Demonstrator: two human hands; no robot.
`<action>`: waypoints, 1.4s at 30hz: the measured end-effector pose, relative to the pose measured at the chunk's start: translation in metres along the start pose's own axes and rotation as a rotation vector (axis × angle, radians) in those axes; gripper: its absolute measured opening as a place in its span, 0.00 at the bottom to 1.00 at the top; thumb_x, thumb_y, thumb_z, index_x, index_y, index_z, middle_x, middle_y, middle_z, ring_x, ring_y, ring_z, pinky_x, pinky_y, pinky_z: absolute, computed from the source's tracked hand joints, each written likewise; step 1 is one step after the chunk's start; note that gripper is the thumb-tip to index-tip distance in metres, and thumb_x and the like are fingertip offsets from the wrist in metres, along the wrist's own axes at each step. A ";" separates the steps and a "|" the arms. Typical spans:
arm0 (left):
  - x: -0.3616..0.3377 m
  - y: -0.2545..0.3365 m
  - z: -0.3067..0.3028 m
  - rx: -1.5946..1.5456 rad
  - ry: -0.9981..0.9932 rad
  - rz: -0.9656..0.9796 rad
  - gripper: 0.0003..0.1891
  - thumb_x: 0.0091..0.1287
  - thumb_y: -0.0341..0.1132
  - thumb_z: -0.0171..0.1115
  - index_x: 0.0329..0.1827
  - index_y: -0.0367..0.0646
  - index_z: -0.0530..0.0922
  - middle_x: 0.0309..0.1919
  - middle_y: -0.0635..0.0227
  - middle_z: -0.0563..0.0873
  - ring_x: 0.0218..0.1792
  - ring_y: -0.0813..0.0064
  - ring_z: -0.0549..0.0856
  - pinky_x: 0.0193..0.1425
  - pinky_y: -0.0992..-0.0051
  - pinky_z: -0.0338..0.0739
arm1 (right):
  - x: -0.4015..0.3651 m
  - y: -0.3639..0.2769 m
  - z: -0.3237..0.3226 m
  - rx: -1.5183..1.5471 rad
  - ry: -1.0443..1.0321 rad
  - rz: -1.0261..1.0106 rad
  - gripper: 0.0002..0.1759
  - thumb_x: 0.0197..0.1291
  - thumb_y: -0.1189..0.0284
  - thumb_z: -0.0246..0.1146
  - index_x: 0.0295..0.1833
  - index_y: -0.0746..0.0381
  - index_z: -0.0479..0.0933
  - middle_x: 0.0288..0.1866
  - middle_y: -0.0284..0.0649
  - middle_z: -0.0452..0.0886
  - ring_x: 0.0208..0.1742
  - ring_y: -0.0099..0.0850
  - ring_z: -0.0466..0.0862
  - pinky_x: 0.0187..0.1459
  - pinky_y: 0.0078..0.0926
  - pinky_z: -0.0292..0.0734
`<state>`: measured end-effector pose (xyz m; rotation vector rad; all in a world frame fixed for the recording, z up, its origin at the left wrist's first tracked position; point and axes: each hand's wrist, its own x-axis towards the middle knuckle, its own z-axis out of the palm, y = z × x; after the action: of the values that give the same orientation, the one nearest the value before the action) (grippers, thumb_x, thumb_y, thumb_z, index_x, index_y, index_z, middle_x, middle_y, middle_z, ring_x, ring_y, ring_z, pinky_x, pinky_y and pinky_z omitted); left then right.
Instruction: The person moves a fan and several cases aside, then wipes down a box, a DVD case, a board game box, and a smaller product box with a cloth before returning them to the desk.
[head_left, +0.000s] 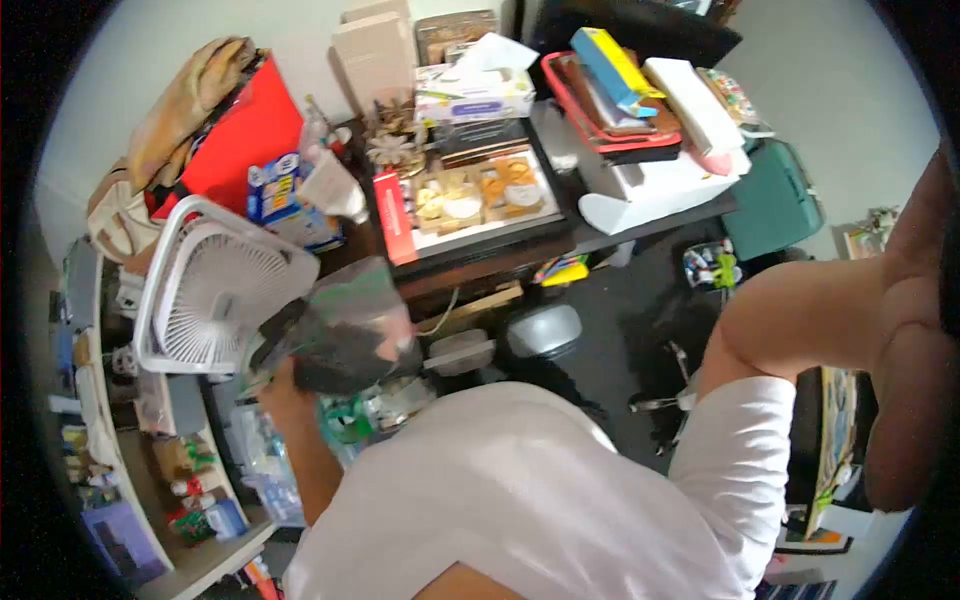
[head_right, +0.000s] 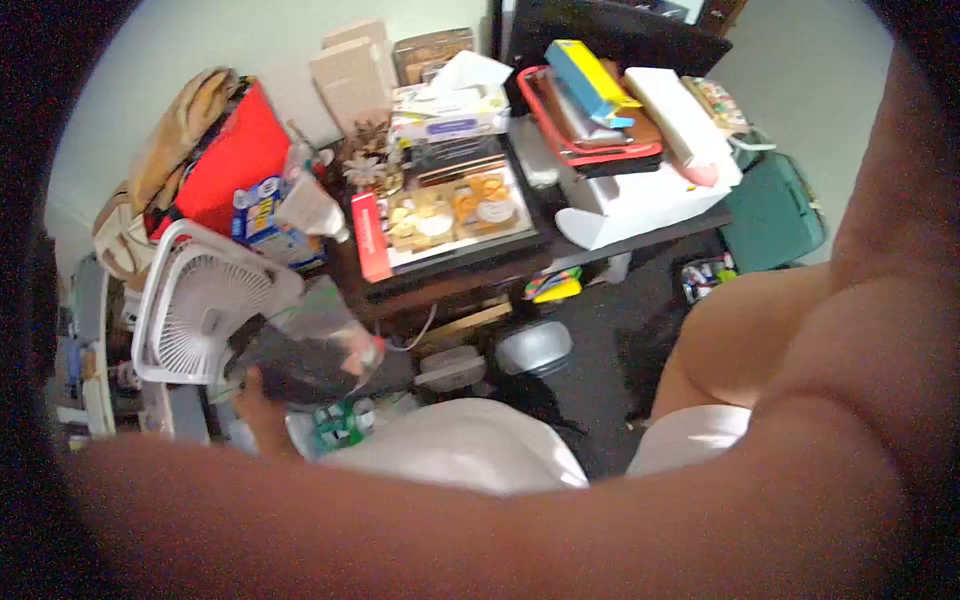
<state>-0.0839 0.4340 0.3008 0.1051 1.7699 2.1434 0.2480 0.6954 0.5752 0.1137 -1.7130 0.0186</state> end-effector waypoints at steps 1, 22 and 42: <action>0.001 0.001 0.005 -0.004 -0.018 -0.036 0.21 0.52 0.30 0.64 0.48 0.33 0.70 0.40 0.53 0.78 0.38 0.60 0.80 0.42 0.59 0.78 | 0.000 0.000 0.000 0.006 -0.007 -0.018 0.56 0.36 0.42 0.61 0.68 0.58 0.46 0.68 0.49 0.45 0.68 0.44 0.48 0.64 0.48 0.47; -0.024 -0.011 0.042 -0.001 -0.110 0.239 0.15 0.54 0.22 0.57 0.46 0.32 0.73 0.41 0.64 0.80 0.41 0.74 0.78 0.48 0.76 0.70 | 0.019 -0.006 -0.027 -0.014 0.302 0.151 0.47 0.55 0.42 0.48 0.70 0.58 0.41 0.71 0.51 0.44 0.71 0.47 0.44 0.67 0.50 0.43; -0.043 -0.004 0.043 -0.044 -0.135 0.312 0.14 0.55 0.20 0.56 0.46 0.33 0.72 0.40 0.64 0.80 0.40 0.73 0.79 0.47 0.76 0.72 | 0.019 0.034 -0.049 0.009 0.000 0.152 0.36 0.57 0.51 0.49 0.65 0.59 0.51 0.65 0.47 0.55 0.64 0.38 0.55 0.63 0.37 0.50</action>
<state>-0.0307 0.4616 0.3136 0.5338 1.7200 2.3209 0.2905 0.7319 0.6025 -0.0100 -1.7183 0.1394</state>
